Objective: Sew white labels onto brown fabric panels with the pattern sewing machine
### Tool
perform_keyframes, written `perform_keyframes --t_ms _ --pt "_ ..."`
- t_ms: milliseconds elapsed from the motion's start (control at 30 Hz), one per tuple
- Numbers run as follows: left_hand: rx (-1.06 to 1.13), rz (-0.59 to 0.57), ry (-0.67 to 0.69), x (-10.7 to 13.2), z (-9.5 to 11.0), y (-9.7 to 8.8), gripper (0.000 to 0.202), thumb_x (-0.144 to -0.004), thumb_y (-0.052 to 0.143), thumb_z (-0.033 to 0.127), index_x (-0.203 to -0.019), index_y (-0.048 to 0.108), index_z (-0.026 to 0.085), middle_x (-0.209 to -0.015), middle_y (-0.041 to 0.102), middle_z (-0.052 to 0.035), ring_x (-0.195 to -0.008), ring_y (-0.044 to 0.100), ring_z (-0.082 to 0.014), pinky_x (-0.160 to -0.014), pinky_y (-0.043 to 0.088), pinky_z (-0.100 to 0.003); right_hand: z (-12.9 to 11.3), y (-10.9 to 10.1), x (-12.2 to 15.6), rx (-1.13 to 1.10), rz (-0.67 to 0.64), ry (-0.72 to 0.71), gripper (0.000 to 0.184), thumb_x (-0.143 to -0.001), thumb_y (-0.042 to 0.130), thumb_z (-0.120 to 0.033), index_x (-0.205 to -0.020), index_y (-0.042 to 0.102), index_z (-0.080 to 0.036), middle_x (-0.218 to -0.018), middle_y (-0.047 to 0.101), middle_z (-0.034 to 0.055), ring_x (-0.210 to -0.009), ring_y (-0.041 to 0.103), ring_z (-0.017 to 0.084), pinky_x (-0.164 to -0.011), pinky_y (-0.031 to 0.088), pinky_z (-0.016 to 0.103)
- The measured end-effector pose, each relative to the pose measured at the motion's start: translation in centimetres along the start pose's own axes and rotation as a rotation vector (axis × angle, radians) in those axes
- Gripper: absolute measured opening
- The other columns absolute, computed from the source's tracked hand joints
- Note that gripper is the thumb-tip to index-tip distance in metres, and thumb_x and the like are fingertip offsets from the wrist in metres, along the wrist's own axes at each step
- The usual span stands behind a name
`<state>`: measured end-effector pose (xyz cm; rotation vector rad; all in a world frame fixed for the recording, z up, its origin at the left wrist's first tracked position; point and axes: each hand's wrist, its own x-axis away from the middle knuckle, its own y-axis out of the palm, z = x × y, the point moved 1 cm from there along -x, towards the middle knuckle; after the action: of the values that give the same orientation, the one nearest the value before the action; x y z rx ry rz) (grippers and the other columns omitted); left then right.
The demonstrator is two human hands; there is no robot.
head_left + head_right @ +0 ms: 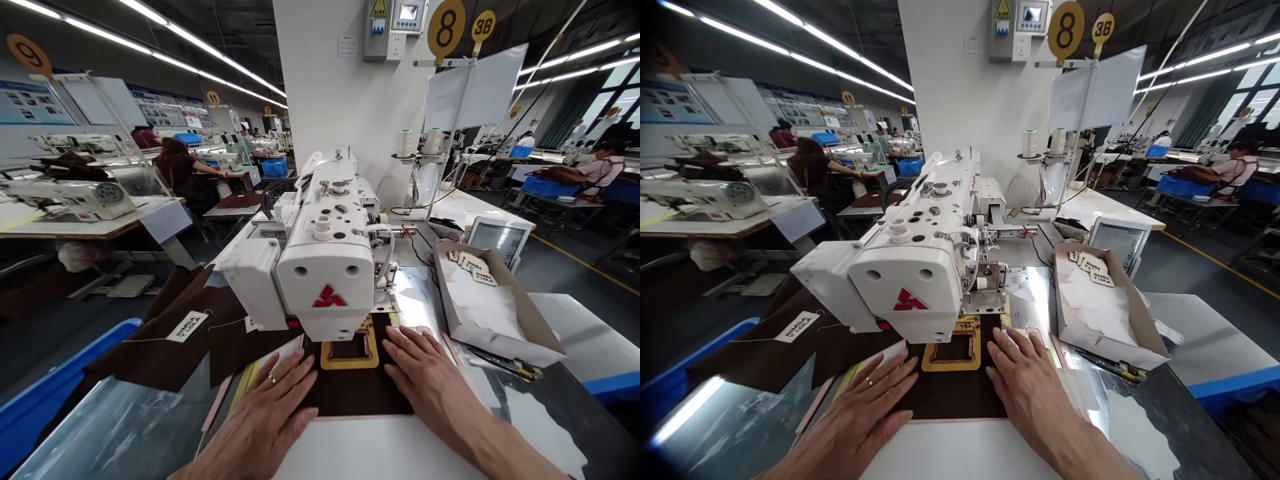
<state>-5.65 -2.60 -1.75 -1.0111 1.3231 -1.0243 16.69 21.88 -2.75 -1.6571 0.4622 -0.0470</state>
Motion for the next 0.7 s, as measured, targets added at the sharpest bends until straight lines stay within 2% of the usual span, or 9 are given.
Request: perform_keyframes --t_ms 167,267,400,533,633,700 --pt "-0.04 -0.036 0.005 0.2 0.1 0.7 0.054 -0.108 0.058 0.046 -0.157 0.049 0.026 -0.162 0.046 -0.0009 -0.152 0.041 -0.0272 -0.126 0.037 -0.044 0.3 0.6 1.4 0.003 -0.005 -0.046 0.041 -0.106 0.048 -0.027 -0.143 0.067 -0.022 -0.155 0.055 0.0081 -0.141 0.054 0.034 -0.114 0.047 0.06" --pt "-0.086 -0.005 0.001 0.5 0.0 0.8 0.052 -0.109 0.055 0.047 -0.156 0.05 0.025 -0.163 0.043 -0.001 -0.153 0.039 -0.0268 -0.127 0.035 -0.044 0.4 0.4 1.6 0.01 0.017 -0.044 0.042 -0.107 0.047 -0.026 -0.144 0.065 -0.018 -0.157 0.053 0.0099 -0.141 0.054 0.036 -0.112 0.049 0.06" --pt "-0.094 0.061 0.065 1.5 0.9 -0.1 0.05 -0.108 0.056 0.042 -0.154 0.051 0.024 -0.164 0.044 -0.001 -0.153 0.039 -0.0249 -0.133 0.019 -0.042 -0.5 -0.9 2.9 -0.012 0.067 -0.1 0.039 -0.109 0.043 -0.025 -0.14 0.067 -0.021 -0.156 0.055 0.0066 -0.138 0.056 0.032 -0.109 0.053 0.054" --pt "-0.147 0.07 0.129 1.9 1.4 -1.1 0.049 -0.107 0.059 0.048 -0.15 0.057 0.024 -0.161 0.048 0.0007 -0.154 0.036 -0.0236 -0.134 0.005 -0.038 -1.5 -1.5 4.4 0.007 0.194 -0.174 0.03 -0.11 0.048 -0.031 -0.125 0.074 -0.027 -0.141 0.068 -0.0004 -0.124 0.067 0.027 -0.106 0.055 0.05" --pt "-0.203 0.102 0.168 2.1 0.6 -0.7 0.055 -0.104 0.061 0.055 -0.149 0.058 0.023 -0.16 0.049 0.0009 -0.155 0.034 -0.024 -0.133 0.005 -0.036 -1.7 -1.3 4.8 0.096 0.299 -0.224 0.029 -0.111 0.049 -0.034 -0.121 0.075 -0.026 -0.135 0.072 -0.0007 -0.116 0.071 0.025 -0.099 0.058 0.045" --pt "-0.202 0.16 0.23 2.6 -0.3 0.2 0.06 -0.103 0.061 0.058 -0.151 0.056 0.022 -0.157 0.053 -0.0004 -0.153 0.039 -0.0247 -0.133 0.011 -0.036 -1.5 -1.2 4.7 0.157 0.359 -0.272 0.03 -0.111 0.048 -0.035 -0.118 0.075 -0.025 -0.131 0.074 -0.0007 -0.11 0.073 0.023 -0.096 0.059 0.042"
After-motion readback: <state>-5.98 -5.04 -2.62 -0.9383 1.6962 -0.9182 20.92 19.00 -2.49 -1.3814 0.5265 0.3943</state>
